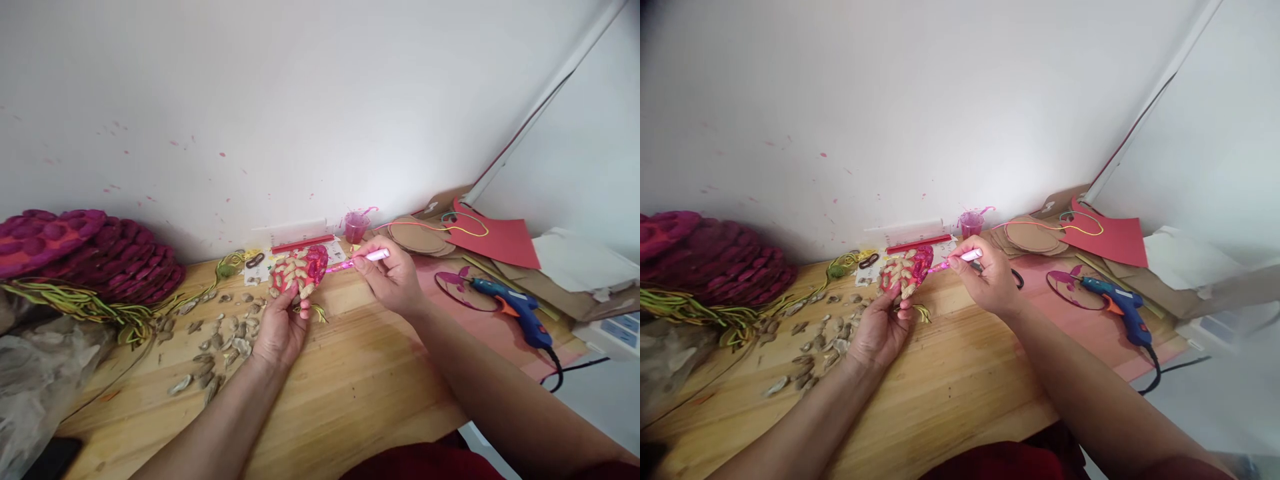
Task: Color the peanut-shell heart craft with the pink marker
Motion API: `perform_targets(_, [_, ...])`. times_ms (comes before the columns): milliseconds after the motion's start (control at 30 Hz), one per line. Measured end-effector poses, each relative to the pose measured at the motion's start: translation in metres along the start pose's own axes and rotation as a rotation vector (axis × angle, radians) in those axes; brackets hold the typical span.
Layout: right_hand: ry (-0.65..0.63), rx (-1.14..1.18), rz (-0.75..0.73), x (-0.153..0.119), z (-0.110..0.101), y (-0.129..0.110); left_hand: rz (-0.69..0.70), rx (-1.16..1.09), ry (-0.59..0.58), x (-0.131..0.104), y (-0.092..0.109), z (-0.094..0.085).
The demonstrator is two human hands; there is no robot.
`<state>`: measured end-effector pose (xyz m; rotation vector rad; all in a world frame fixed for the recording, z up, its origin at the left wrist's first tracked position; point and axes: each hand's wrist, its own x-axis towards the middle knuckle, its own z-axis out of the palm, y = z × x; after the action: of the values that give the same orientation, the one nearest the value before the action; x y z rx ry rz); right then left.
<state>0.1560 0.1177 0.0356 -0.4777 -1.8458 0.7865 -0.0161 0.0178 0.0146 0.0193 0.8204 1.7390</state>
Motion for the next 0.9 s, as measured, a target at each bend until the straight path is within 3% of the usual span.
perform_targets(100, [0.033, 0.022, -0.017, 0.0006, 0.0004, -0.0031, 0.001, -0.005, -0.007, -0.0004, -0.0002, -0.0006])
perform_targets(267, [-0.037, 0.058, 0.001, -0.0003, 0.0018, -0.0030, -0.001, -0.010, -0.022, -0.0002, -0.0009, -0.0012])
perform_targets(433, [0.058, 0.015, 0.003, 0.0012, -0.0001, 0.0010, -0.007, -0.013, -0.026, 0.0008, -0.0017, -0.0017])
perform_targets(667, [0.003, 0.089, 0.059, -0.0011, 0.0040, 0.0010, -0.011, 0.006, 0.013, -0.0002, -0.0013, -0.0009])
perform_targets(900, [0.088, 0.010, 0.036, -0.0002, 0.0026, 0.0034, 0.015, 0.021, 0.028, 0.0003, -0.0017, 0.0000])
